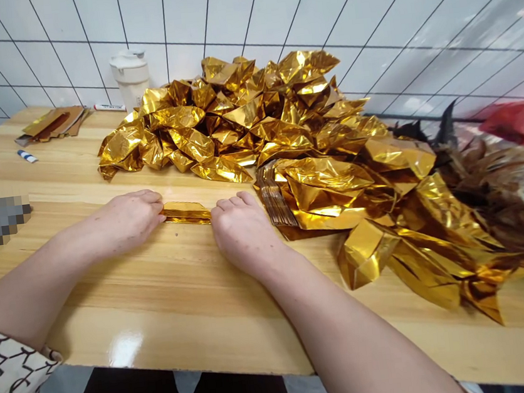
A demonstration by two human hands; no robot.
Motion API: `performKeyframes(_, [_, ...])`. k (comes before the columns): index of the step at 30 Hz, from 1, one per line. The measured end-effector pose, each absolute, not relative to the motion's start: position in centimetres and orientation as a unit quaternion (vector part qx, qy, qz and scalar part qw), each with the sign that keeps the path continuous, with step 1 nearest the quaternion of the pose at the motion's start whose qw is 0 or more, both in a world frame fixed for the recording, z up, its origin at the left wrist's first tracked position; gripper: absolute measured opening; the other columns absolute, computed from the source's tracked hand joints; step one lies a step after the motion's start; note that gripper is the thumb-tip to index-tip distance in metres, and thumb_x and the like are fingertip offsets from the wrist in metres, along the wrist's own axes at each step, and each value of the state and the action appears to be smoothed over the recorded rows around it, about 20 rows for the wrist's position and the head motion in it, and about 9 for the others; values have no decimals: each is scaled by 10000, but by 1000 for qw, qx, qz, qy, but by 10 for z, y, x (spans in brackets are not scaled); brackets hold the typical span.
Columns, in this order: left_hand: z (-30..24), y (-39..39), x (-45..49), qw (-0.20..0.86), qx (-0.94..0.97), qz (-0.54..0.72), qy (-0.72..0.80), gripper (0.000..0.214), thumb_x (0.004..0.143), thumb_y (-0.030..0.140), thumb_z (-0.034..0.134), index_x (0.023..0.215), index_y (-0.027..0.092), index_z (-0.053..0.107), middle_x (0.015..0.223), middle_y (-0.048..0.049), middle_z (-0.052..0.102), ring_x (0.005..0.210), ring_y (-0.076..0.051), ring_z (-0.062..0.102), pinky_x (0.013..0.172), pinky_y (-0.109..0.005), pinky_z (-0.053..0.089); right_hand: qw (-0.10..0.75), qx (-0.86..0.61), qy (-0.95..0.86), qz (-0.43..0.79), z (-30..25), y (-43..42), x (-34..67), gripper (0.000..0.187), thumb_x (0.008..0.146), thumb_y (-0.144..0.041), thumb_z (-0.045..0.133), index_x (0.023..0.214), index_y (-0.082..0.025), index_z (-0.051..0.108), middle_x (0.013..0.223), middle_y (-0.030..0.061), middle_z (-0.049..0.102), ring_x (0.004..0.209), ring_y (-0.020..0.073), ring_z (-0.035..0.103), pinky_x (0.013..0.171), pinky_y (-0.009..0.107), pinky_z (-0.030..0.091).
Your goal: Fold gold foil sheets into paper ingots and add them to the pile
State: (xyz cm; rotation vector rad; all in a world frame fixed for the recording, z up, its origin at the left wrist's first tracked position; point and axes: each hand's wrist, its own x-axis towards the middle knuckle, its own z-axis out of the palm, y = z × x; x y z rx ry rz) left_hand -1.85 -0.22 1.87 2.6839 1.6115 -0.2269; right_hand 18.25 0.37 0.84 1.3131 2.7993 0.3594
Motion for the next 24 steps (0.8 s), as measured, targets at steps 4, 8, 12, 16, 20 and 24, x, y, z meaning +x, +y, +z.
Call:
performKeyframes(4, [21,-1,-20,14,853,-71,518,349,906,161,337,947,98,677,997,-152,674,943,-257,636,838,-338,484,-12,438,894,94,11,4,182,320,872,-130,375,781,-135,682,763,129,691,764,236,590,777,338,371])
performKeyframes(8, [24,1,-22,15,839,-56,541,338,884,160,354,932,124,687,967,-142,690,888,-255,649,739,-324,488,-53,487,871,33,12,5,182,302,858,-148,381,750,-153,663,745,111,681,737,219,593,700,314,379])
performKeyframes(12, [26,2,-22,43,815,-5,578,334,894,214,376,940,151,701,938,-115,713,847,-240,651,693,-307,464,-110,545,830,-40,11,9,184,266,839,-205,412,743,-174,658,706,76,670,645,192,572,603,293,364])
performKeyframes(16, [27,2,-23,89,778,77,617,295,884,245,437,914,167,721,740,-63,694,689,-208,616,634,-298,418,-196,551,805,-100,9,12,188,236,802,-246,436,702,-188,642,587,23,614,544,160,521,557,278,363])
performKeyframes(20, [25,3,-26,122,761,154,618,261,861,251,478,820,181,727,588,-12,618,566,-159,527,568,-270,360,-251,538,790,-153,7,13,189,198,760,-258,448,658,-195,605,560,6,587,532,149,514,541,269,375])
performKeyframes(24, [20,5,-27,149,746,194,619,247,845,246,496,774,180,723,567,2,591,539,-141,481,542,-260,325,-275,537,774,-193,5,14,188,139,727,-240,468,702,-198,598,582,0,594,517,139,503,535,266,392])
